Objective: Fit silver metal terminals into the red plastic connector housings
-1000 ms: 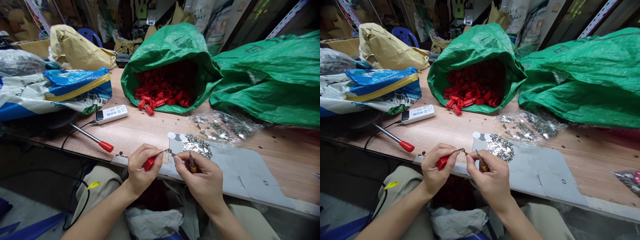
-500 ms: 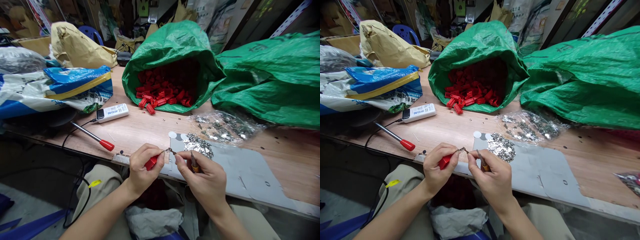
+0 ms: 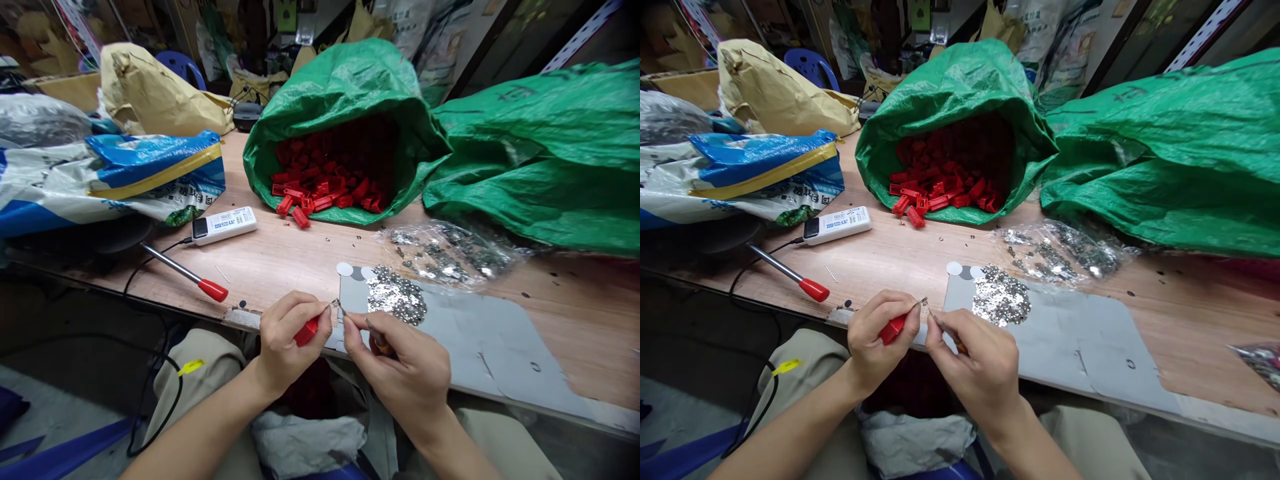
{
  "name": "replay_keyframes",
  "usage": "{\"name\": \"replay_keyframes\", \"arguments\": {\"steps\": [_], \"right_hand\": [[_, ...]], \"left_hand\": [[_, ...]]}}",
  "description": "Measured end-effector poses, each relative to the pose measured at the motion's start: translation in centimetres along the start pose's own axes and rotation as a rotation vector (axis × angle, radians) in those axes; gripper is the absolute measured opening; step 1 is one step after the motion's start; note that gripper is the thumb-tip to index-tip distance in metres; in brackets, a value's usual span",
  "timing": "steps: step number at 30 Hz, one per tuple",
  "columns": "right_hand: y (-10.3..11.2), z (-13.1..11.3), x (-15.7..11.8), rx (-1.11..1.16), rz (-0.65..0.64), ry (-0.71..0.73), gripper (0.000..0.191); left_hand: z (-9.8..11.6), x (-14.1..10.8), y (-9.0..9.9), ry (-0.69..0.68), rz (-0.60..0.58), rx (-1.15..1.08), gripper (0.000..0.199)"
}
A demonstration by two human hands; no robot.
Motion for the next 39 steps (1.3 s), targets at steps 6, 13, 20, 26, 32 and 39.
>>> {"name": "replay_keyframes", "arguments": {"steps": [6, 13, 20, 26, 32, 39], "right_hand": [[-0.2, -0.9, -0.5, 0.021, -0.026, 0.246, 0.017], [-0.7, -0.7, -1.0, -0.038, -0.051, 0.415, 0.021], [-0.7, 0.4, -1.1, -0.072, -0.057, 0.433, 0.021], [-0.8, 1.1, -1.1, -0.037, -0.023, 0.358, 0.022], [-1.0, 1.6, -0.4, 0.185, -0.049, 0.044, 0.022], [-3.3, 3.9, -0.9, 0.742, -0.43, -0.603, 0.027]], "left_hand": [[0.0, 0.0, 0.0, 0.005, -0.004, -0.02, 0.012], [-1.2, -0.2, -0.2, 0.204, -0.026, -0.153, 0.013], [-2.8, -0.5, -0.7, 0.512, -0.064, -0.403, 0.021], [-2.7, -0.7, -1.0, 0.529, -0.077, -0.435, 0.022], [-1.6, -0.7, -0.5, 0.257, -0.031, -0.251, 0.012], [-1.0, -0.5, -0.4, 0.141, -0.022, -0.218, 0.012]]}}
Point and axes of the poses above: each hand's wrist, its own x-axis towards the middle knuckle, its own y-axis out of the back of the hand, z = x × y, the point moved 6 cm from there along x, towards the middle knuckle, and after that the axes turned 4 degrees about -x, right-handed, at the moved point
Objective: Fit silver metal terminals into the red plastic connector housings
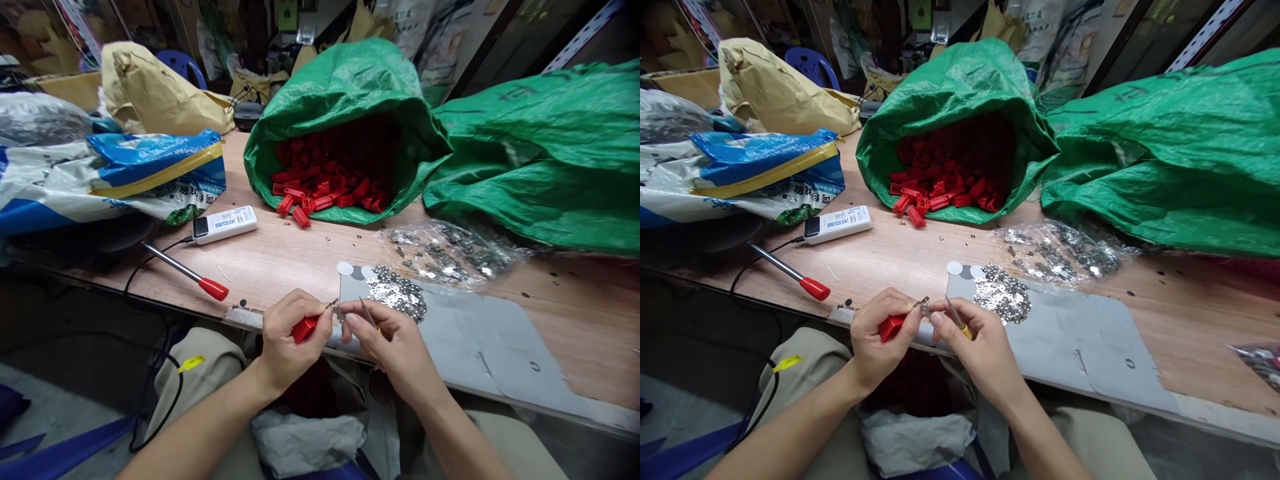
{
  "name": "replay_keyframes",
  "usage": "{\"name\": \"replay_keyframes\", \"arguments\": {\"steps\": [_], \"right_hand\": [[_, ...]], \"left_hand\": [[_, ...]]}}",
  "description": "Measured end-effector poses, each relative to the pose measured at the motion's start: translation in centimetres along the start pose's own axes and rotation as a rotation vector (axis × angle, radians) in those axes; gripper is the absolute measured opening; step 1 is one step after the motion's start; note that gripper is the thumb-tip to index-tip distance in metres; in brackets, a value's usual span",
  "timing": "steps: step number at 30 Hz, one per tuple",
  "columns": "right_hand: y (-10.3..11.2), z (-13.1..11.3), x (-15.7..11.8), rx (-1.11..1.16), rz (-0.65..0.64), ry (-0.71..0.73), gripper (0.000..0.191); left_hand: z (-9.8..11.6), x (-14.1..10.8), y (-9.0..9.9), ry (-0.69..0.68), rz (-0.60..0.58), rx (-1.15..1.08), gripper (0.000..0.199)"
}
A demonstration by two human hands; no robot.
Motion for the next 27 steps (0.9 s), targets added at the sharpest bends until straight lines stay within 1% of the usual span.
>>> {"name": "replay_keyframes", "arguments": {"steps": [1, 3, 4, 6, 8, 12, 16, 20, 22, 24, 27], "right_hand": [[-0.2, 0.3, 0.1, 0.045, -0.03, -0.058, 0.03], [-0.5, 0.6, 0.2, 0.105, -0.059, -0.117, 0.032], [-0.6, 0.6, 0.3, 0.12, -0.059, -0.121, 0.032], [-0.6, 0.3, 0.3, 0.105, -0.04, -0.085, 0.03], [-0.4, -0.1, 0.2, 0.017, -0.006, -0.004, 0.024], [0.1, -1.1, -0.3, -0.251, 0.073, 0.222, 0.013], [0.2, -1.9, -0.8, -0.471, 0.158, 0.456, 0.011], [0.4, -2.5, -1.4, -0.64, 0.222, 0.683, 0.017], [0.7, -2.7, -1.6, -0.699, 0.264, 0.749, 0.021], [0.9, -2.8, -1.8, -0.717, 0.282, 0.776, 0.023], [0.9, -2.9, -1.8, -0.646, 0.276, 0.738, 0.022]], "left_hand": [[0.1, 0.0, 0.0, -0.009, 0.001, 0.001, 0.013], [0.2, 0.1, 0.0, -0.023, 0.003, 0.005, 0.014], [0.2, 0.1, 0.0, -0.025, 0.002, 0.007, 0.014], [0.2, 0.1, -0.1, -0.025, -0.002, 0.004, 0.014], [0.1, 0.0, 0.0, -0.016, -0.001, -0.009, 0.014], [-0.2, 0.0, -0.1, 0.036, -0.005, -0.049, 0.012], [-0.6, 0.0, -0.1, 0.12, -0.011, -0.085, 0.009], [-0.8, -0.1, -0.1, 0.133, -0.015, -0.083, 0.009], [-0.8, -0.1, -0.1, 0.127, -0.014, -0.076, 0.01], [-0.7, -0.1, -0.2, 0.12, -0.016, -0.067, 0.01], [-0.6, 0.0, -0.2, 0.091, -0.019, -0.038, 0.011]]}}
Point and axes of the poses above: each hand's wrist, its own x-axis towards the middle knuckle, its own y-axis out of the back of the hand, z = x × y, the point moved 6 cm from there along x, towards the middle knuckle, and after that the axes turned 4 degrees about -x, right-handed, at the moved point
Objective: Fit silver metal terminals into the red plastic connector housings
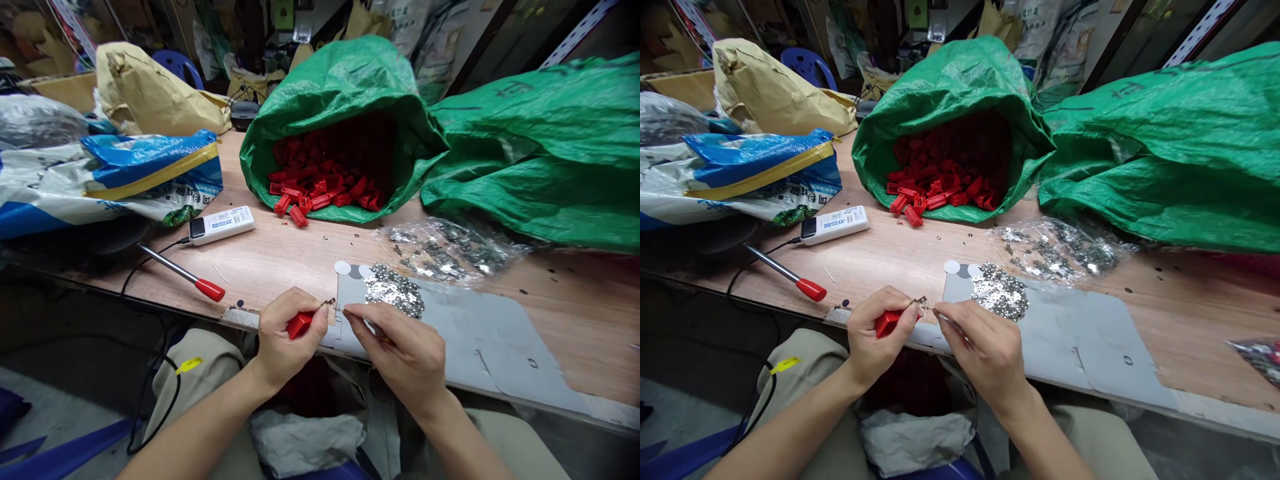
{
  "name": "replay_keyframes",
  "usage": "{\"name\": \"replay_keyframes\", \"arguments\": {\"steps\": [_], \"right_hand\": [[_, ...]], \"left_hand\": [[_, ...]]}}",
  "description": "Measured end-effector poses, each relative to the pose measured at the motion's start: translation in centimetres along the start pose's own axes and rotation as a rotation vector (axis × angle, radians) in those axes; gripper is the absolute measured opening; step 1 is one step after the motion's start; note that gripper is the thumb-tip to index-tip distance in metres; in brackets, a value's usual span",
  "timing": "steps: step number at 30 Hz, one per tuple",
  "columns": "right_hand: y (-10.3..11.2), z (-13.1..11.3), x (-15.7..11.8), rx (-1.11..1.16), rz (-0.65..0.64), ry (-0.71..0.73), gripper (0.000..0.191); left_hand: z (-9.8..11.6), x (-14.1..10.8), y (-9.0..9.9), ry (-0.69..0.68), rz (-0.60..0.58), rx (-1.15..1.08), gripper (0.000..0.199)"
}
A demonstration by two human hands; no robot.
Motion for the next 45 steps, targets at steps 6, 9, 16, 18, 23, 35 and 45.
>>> {"name": "replay_keyframes", "arguments": {"steps": [6, 9, 16, 18, 23, 35, 45], "right_hand": [[-0.5, 1.4, 0.0, 0.355, -0.064, -0.427, 0.012], [-1.1, 2.3, -0.3, 0.561, -0.14, -0.612, 0.007], [-1.2, 3.3, -0.6, 0.503, -0.168, -0.714, 0.018], [-0.8, 3.1, -0.6, 0.4, -0.13, -0.662, 0.011], [0.1, 1.7, -0.6, 0.197, -0.017, -0.455, 0.009], [0.2, -0.1, 0.2, 0.177, -0.056, -0.137, 0.021], [-0.1, 0.3, -0.1, 0.062, -0.18, 0.027, 0.025]], "left_hand": [[0.8, -0.1, -0.1, -0.139, -0.002, 0.09, 0.014], [1.3, -0.2, -0.3, -0.213, -0.011, 0.156, 0.017], [1.7, -0.5, -0.4, -0.289, -0.012, 0.228, 0.018], [1.6, -0.5, -0.4, -0.287, -0.01, 0.236, 0.018], [1.3, -0.6, -0.5, -0.286, -0.02, 0.262, 0.018], [1.0, -0.4, -0.7, -0.235, -0.034, 0.277, 0.013], [-0.8, 0.0, -0.5, 0.129, -0.034, 0.049, 0.016]]}}
Point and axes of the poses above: each hand's wrist, its own x-axis towards the middle knuckle, its own y-axis out of the back of the hand, z = x × y, the point moved 6 cm from there along x, towards the middle knuckle, and after that the axes turned 4 degrees about -x, right-handed, at the moved point
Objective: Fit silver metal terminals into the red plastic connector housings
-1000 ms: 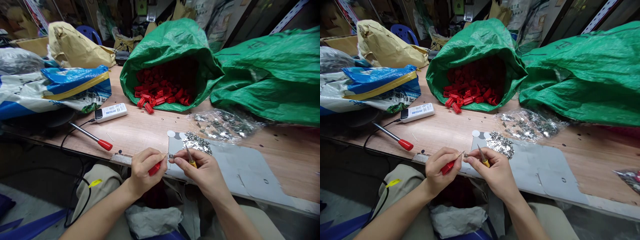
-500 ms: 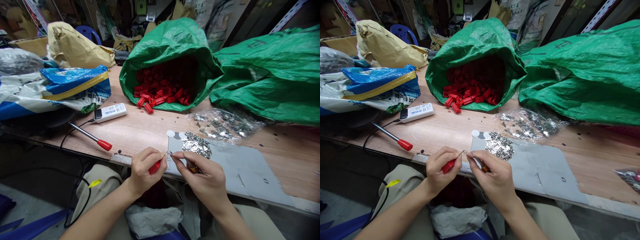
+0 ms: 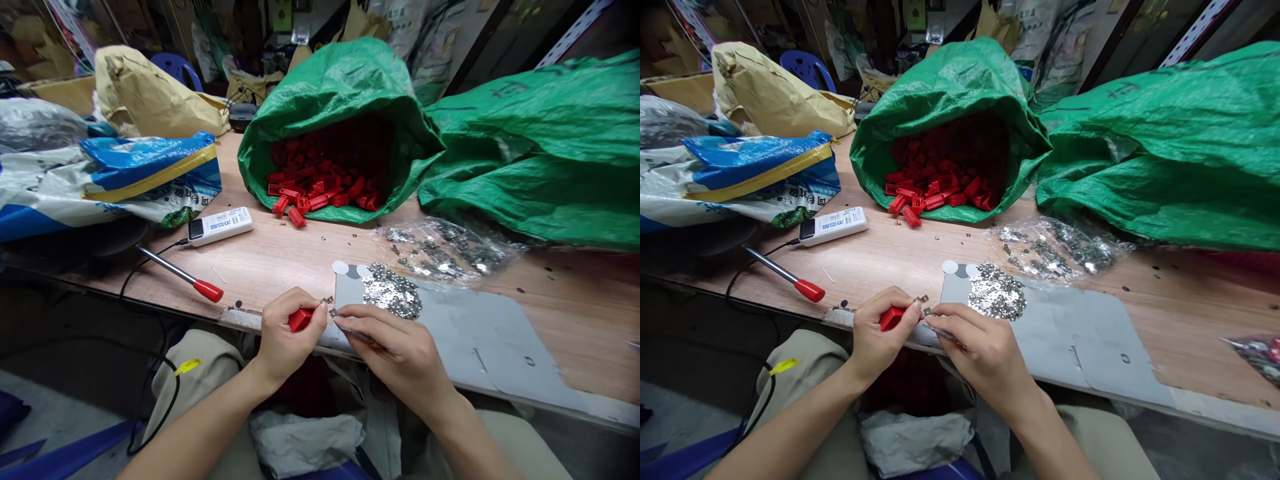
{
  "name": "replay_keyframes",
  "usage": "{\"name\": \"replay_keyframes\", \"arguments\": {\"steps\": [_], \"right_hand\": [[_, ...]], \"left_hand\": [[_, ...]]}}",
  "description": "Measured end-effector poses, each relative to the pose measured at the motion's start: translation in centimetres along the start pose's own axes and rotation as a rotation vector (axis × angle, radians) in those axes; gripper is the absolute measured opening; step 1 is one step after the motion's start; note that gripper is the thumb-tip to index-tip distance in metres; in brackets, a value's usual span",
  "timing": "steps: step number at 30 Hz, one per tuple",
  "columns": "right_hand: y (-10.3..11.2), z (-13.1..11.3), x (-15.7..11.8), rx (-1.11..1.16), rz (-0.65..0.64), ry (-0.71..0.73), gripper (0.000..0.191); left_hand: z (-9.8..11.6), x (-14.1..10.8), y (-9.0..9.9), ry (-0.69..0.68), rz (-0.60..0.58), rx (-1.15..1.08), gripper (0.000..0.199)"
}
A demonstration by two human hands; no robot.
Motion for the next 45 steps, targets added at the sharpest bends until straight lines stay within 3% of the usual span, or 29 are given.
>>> {"name": "replay_keyframes", "arguments": {"steps": [3, 5, 9, 12, 14, 16, 19, 21, 26, 30, 32, 35, 38, 40, 45], "right_hand": [[-0.3, 0.2, -0.3, -0.087, -0.045, 0.028, 0.027], [0.2, 1.0, -0.3, -0.099, -0.009, -0.014, 0.025], [3.1, 4.4, -0.1, -0.207, 0.223, -0.232, 0.014], [5.9, 7.0, -0.6, -0.32, 0.437, -0.5, 0.024], [6.7, 7.6, -0.9, -0.269, 0.517, -0.616, 0.031], [5.8, 7.3, -0.7, -0.086, 0.442, -0.662, 0.029], [2.3, 5.1, -0.1, 0.222, 0.148, -0.679, 0.026], [0.3, 3.6, 0.1, 0.328, 0.041, -0.674, 0.024], [-1.6, 3.5, 0.0, 0.471, 0.045, -0.734, 0.027], [-2.1, 4.2, -0.1, 0.552, 0.003, -0.784, 0.032], [-2.1, 4.4, -0.1, 0.595, 0.026, -0.807, 0.035], [-1.7, 4.7, -0.2, 0.627, 0.104, -0.825, 0.038], [-1.1, 5.0, -0.3, 0.604, 0.13, -0.827, 0.038], [-1.0, 5.0, -0.2, 0.572, 0.112, -0.826, 0.036], [-1.4, 5.1, -0.2, 0.458, 0.043, -0.825, 0.031]], "left_hand": [[-1.0, 0.2, 0.2, 0.134, 0.005, -0.073, 0.02], [-1.3, 0.3, 0.4, 0.171, 0.015, -0.091, 0.021], [-1.3, 0.2, 0.3, 0.179, 0.005, -0.11, 0.022], [-1.2, 0.1, 0.0, 0.173, -0.006, -0.128, 0.022], [-1.0, 0.0, -0.1, 0.161, -0.012, -0.131, 0.021], [-0.9, 0.0, -0.3, 0.142, -0.024, -0.127, 0.021], [-0.6, 0.1, -0.4, 0.118, -0.05, -0.123, 0.02], [-0.6, 0.0, -0.5, 0.118, -0.065, -0.137, 0.019], [-1.0, -0.1, -0.7, 0.188, -0.105, -0.178, 0.02], [-1.8, -0.3, -1.1, 0.328, -0.136, -0.252, 0.022], [-2.3, -0.3, -1.5, 0.409, -0.157, -0.396, 0.018], [-2.8, -0.3, -2.3, 0.553, -0.203, -0.74, 0.044], [-3.4, -0.4, -2.7, 0.667, -0.206, -0.884, 0.049], [-3.4, -0.3, -2.6, 0.641, -0.226, -0.813, 0.045], [-2.6, -0.2, -2.1, 0.395, -0.251, -0.518, 0.028]]}}
Point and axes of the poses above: each hand's wrist, its own x-axis towards the middle knuckle, its own y-axis out of the back of the hand, z = x × y, the point moved 6 cm from there along x, towards the middle knuckle, and after that the axes turned 4 degrees about -x, right-handed, at the moved point
